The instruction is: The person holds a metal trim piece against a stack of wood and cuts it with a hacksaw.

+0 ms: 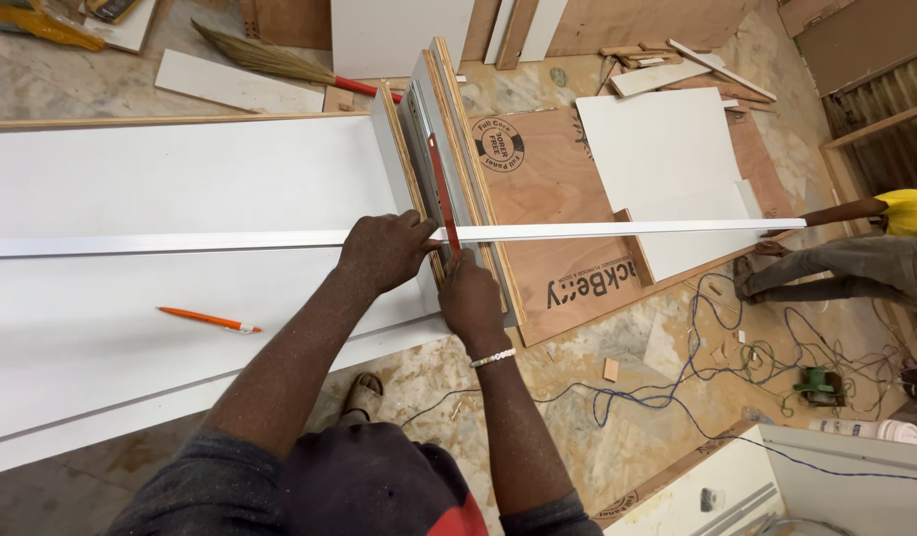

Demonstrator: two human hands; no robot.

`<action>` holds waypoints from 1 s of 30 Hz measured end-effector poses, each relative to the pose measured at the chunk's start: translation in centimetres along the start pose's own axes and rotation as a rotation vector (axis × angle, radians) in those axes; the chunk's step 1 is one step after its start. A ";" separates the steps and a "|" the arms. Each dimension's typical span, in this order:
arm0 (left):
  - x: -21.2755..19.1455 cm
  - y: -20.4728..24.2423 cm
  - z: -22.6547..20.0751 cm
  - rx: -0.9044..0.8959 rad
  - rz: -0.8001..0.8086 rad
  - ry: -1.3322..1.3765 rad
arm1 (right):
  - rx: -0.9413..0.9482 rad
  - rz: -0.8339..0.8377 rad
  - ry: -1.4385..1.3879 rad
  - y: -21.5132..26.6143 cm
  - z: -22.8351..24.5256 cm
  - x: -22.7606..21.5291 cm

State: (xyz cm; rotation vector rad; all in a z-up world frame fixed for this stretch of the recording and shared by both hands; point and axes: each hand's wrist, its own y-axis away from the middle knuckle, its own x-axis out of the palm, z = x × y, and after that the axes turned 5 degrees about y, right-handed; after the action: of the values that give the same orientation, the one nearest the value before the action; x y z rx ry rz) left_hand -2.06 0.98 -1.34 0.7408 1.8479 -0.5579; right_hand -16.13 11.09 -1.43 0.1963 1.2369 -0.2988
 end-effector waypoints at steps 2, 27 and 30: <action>0.3 0.1 0.1 0.012 -0.031 -0.007 | 0.008 -0.016 -0.011 0.2 0.4 0.0; 0.2 0.2 0.0 0.009 0.051 -0.023 | -0.011 -0.004 0.036 -0.9 -0.3 0.7; 0.0 0.3 0.0 0.018 0.038 -0.002 | 0.001 0.027 0.016 -0.8 -0.3 0.8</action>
State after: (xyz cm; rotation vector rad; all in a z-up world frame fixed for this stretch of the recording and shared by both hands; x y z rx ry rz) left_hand -1.89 1.17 -1.39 0.7852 1.8258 -0.5512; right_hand -16.44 10.34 -2.30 0.2167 1.2490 -0.2746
